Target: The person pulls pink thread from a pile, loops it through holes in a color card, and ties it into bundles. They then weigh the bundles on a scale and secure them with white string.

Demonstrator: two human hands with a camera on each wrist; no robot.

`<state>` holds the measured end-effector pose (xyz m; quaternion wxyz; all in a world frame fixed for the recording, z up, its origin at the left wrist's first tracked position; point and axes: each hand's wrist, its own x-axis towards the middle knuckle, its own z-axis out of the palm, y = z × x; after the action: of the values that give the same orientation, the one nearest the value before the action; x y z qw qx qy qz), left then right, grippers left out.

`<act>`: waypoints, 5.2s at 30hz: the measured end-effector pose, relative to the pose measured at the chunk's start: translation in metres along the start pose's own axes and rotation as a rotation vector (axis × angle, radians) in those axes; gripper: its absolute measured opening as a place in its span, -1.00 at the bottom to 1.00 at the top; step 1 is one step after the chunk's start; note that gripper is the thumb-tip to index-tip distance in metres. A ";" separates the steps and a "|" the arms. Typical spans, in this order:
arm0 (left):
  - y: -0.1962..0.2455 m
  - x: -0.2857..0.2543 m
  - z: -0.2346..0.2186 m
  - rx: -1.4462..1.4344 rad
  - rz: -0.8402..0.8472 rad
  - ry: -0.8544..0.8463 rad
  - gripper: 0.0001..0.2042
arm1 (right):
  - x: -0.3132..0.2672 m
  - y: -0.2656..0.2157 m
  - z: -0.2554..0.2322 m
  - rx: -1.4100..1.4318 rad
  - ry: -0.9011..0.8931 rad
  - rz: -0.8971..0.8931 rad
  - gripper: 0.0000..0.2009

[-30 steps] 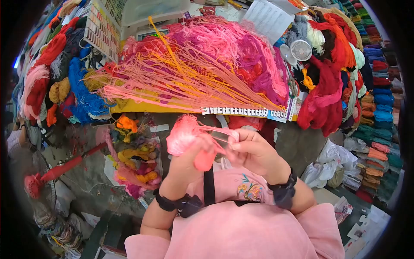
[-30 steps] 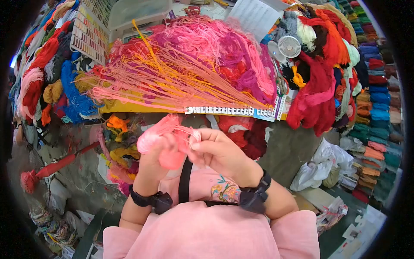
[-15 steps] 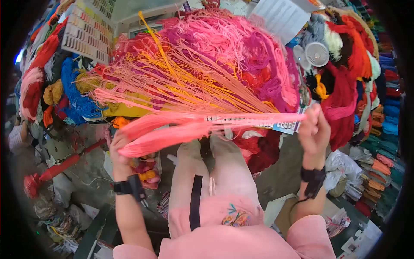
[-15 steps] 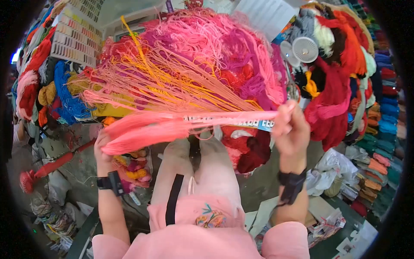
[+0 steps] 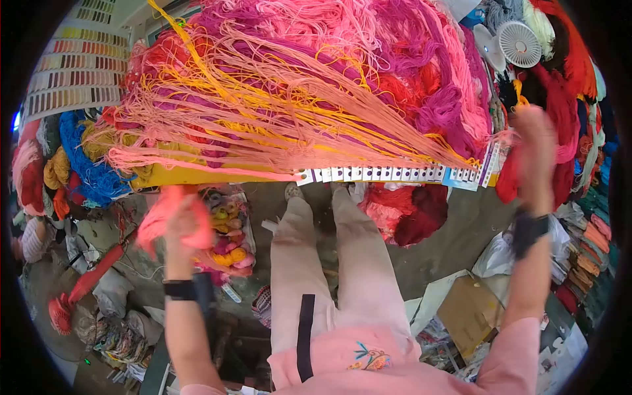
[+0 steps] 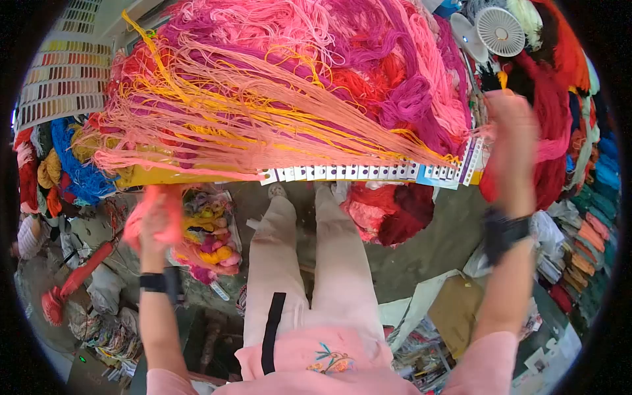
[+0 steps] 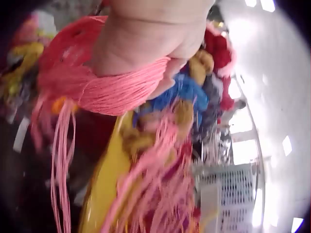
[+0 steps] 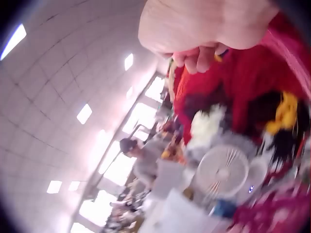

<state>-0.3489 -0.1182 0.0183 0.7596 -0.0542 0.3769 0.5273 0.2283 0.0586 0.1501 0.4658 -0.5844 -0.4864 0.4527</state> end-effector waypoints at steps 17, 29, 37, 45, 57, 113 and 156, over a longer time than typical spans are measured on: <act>-0.153 0.084 0.119 0.876 -0.113 0.176 -0.94 | -0.140 0.139 0.239 -0.564 -0.221 -0.314 -0.70; -0.150 0.090 0.105 0.980 -0.075 0.123 -0.96 | -0.137 0.143 0.236 -0.322 -0.316 -0.118 -0.73; -0.136 0.085 0.116 0.821 -0.162 0.286 -0.95 | -0.138 0.143 0.239 -0.356 -0.276 -0.185 -0.74; -0.109 0.069 0.126 0.071 -0.439 0.120 -0.92 | -0.136 0.142 0.239 -0.341 -0.315 -0.122 -0.79; -0.021 0.054 0.099 0.508 -0.265 0.341 -0.79 | -0.128 0.129 0.250 -0.456 -0.307 0.013 -0.73; -0.055 -0.145 0.206 0.266 0.110 -0.246 -0.67 | -0.218 -0.151 0.262 0.523 -0.583 0.677 -0.95; -0.027 -0.194 0.182 -0.033 0.256 -0.301 -0.78 | -0.249 -0.185 0.312 0.430 -0.641 0.603 -0.97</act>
<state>-0.2638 -0.1904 0.2611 0.7332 0.0610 0.2542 0.6278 -0.1347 -0.1386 0.3026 0.2510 -0.4211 -0.3096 0.8147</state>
